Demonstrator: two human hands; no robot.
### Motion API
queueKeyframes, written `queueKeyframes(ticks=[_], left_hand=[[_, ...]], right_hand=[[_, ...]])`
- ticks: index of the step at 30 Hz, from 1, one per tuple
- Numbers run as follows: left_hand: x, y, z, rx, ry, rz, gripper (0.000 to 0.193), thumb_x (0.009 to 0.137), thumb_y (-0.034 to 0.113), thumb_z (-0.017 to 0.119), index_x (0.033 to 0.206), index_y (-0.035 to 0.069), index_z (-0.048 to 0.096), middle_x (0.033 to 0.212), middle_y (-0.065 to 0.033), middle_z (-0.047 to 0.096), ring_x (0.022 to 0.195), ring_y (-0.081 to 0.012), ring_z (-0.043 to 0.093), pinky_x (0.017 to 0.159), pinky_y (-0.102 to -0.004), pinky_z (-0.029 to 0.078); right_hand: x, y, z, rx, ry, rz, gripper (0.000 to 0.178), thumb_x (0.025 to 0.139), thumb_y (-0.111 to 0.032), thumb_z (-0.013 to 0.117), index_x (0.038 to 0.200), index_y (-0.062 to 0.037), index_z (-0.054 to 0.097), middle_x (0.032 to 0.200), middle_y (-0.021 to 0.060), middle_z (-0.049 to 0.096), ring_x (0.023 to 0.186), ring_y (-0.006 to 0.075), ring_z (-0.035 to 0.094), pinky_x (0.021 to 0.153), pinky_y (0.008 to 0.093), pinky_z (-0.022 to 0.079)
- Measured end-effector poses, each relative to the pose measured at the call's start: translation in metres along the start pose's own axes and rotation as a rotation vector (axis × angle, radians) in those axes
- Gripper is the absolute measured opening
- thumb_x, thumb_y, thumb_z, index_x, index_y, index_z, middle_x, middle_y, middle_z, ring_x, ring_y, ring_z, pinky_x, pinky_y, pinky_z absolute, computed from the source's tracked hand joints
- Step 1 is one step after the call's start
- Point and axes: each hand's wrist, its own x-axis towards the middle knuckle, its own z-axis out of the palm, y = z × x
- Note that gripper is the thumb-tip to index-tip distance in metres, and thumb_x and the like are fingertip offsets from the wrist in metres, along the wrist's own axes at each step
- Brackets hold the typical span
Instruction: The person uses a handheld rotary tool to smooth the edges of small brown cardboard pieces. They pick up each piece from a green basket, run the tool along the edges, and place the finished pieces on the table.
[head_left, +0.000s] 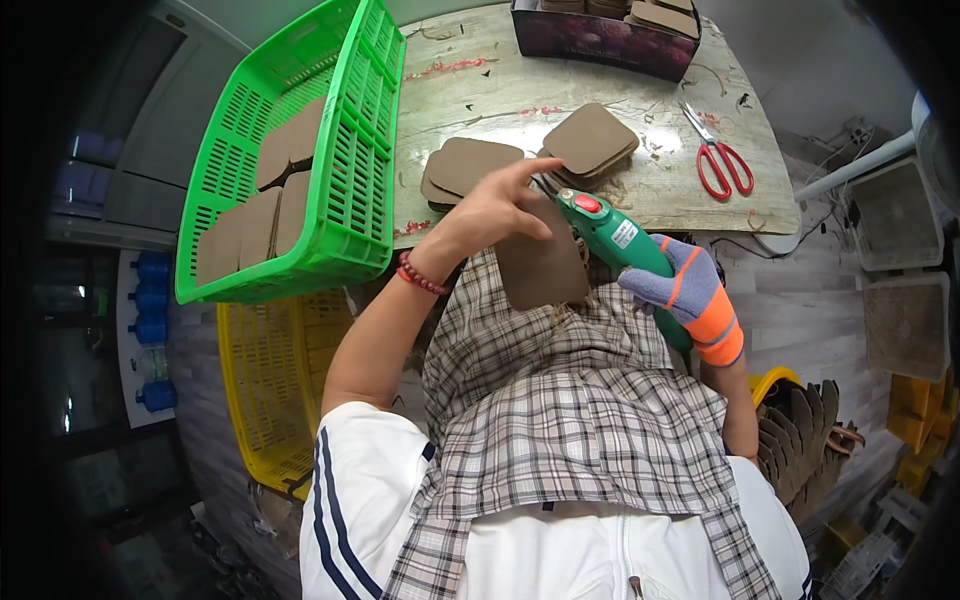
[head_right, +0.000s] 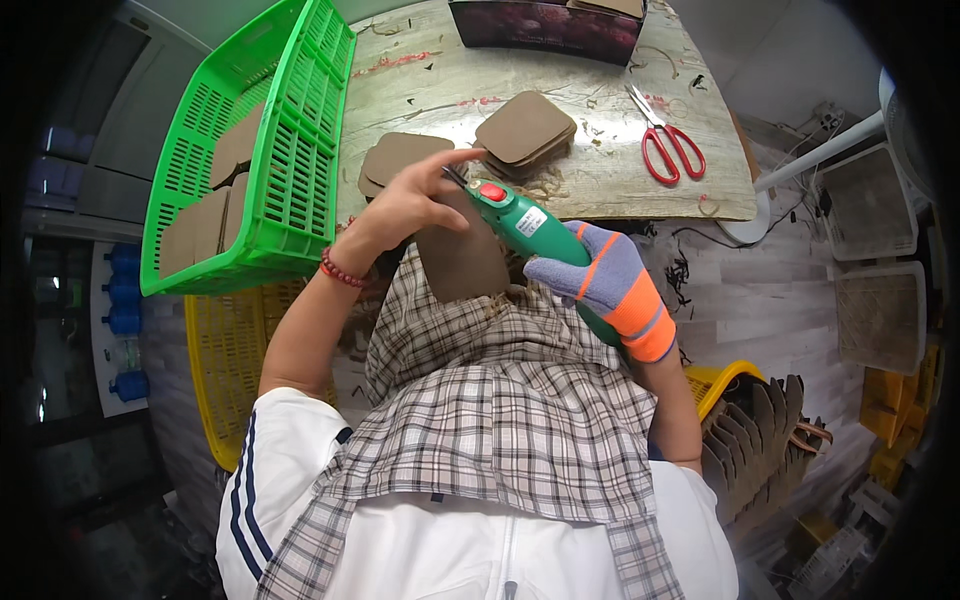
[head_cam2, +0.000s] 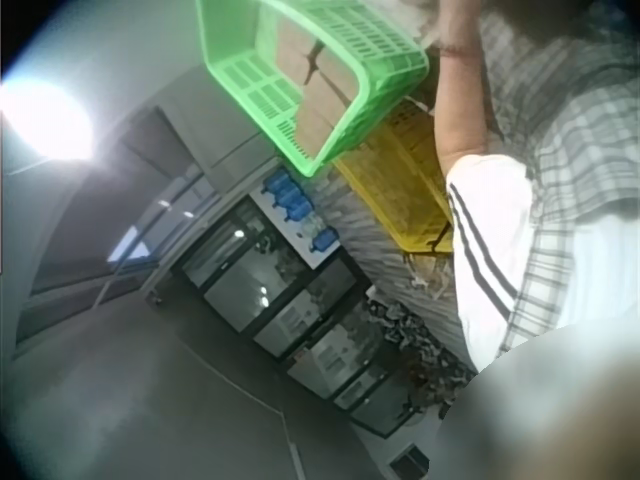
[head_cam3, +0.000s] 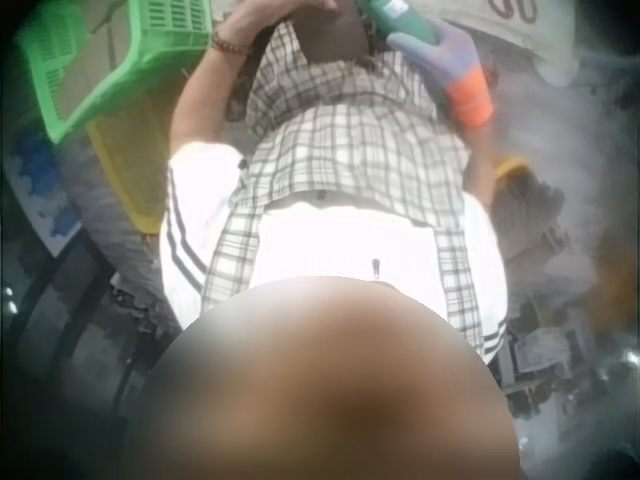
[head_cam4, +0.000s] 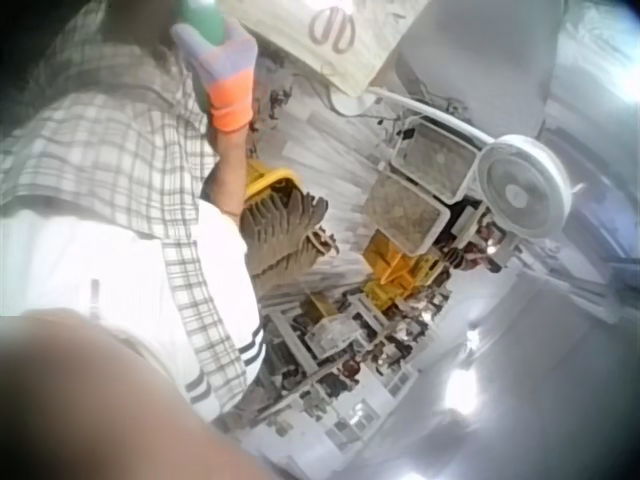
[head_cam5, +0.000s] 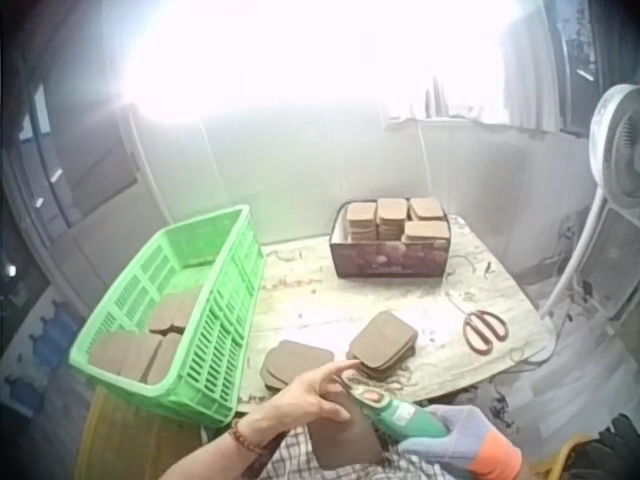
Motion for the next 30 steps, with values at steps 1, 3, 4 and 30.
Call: queueKeyframes(ticks=[1,3,4,30], left_hand=[[-0.004,-0.007,-0.005,-0.058,0.078,0.011,0.067,0.068,-0.014,0.066,0.130,0.006,0.048,0.106,-0.0066,0.060,0.086,-0.0114,0.058,0.075,-0.0244,0.049],[-0.005,-0.006,-0.037,-0.242,0.304,0.074,0.054,0.076,-0.011,0.060,0.127,0.001,0.048,0.109,-0.0104,0.061,0.090,-0.0149,0.061,0.081,-0.0267,0.051],[-0.003,-0.017,-0.058,-0.228,0.406,0.078,0.049,0.078,-0.010,0.058,0.125,-0.001,0.049,0.109,-0.0120,0.061,0.092,-0.0159,0.062,0.083,-0.0267,0.051],[0.101,-0.055,0.058,0.130,0.651,0.190,0.031,0.072,0.007,0.075,0.088,0.004,0.048,0.094,-0.0087,0.056,0.086,-0.0238,0.055,0.071,-0.0407,0.044]], right_hand=[[0.000,0.001,0.001,0.036,0.007,-0.012,0.032,0.077,-0.021,0.075,0.097,0.0010,0.062,0.065,-0.0011,0.057,0.053,0.0042,0.049,0.048,0.0200,0.040],[-0.001,0.005,-0.007,0.042,0.045,0.006,0.032,0.077,-0.021,0.074,0.096,0.0011,0.062,0.065,-0.0006,0.057,0.054,0.0048,0.050,0.049,0.0205,0.040],[-0.003,0.008,-0.012,0.042,0.059,0.016,0.032,0.077,-0.021,0.074,0.096,0.0012,0.061,0.065,-0.0003,0.058,0.054,0.0051,0.051,0.049,0.0207,0.041],[-0.001,0.051,-0.041,0.098,0.350,0.013,0.027,0.079,-0.022,0.072,0.093,-0.0022,0.060,0.063,0.0000,0.056,0.051,0.0078,0.052,0.047,0.0217,0.040]])
